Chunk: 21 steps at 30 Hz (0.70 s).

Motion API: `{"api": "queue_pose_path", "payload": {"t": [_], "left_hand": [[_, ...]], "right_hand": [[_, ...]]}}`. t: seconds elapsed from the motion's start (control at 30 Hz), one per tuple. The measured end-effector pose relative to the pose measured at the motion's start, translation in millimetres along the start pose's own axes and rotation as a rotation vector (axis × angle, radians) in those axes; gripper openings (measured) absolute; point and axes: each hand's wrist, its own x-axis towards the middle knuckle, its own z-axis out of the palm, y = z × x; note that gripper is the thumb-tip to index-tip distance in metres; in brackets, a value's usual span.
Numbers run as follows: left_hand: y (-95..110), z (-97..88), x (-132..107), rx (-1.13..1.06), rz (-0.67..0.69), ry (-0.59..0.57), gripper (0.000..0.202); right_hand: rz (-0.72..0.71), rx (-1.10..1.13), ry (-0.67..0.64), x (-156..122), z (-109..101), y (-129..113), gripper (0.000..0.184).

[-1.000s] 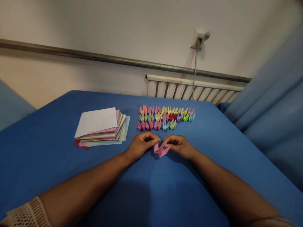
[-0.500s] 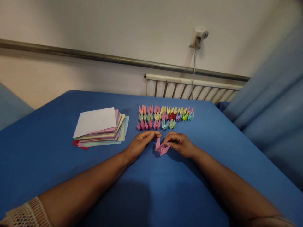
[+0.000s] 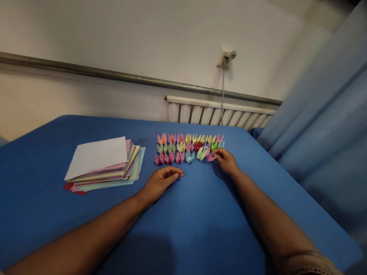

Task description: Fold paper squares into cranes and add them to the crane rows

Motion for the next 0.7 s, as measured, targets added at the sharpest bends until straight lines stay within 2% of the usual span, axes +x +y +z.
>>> {"api": "queue_pose_path", "payload": {"t": [0.13,0.3,0.47,0.57,0.7], "left_hand": [[-0.5,-0.3,0.6,0.012,-0.005,-0.009,0.027],[-0.8,-0.4,0.9,0.014,-0.034,-0.017,0.027],[-4.9,-1.4,2.9,0.073,-0.005,-0.041,0.027],[-6.7,-3.4,1.7,0.153,0.039,-0.057,0.027],[-1.1,3.5,-5.3,0.438,0.248,-0.039,0.027]], "right_hand": [[0.028,0.058,-0.035,0.7,-0.2,5.9,0.014],[0.118,0.288,-0.138,-2.7,-14.0,3.3,0.019],[0.145,0.342,0.013,0.9,-22.1,5.6,0.019],[0.161,0.350,0.033,1.6,-19.3,8.9,0.020],[0.181,0.369,0.103,1.9,-17.0,14.5,0.018]]}}
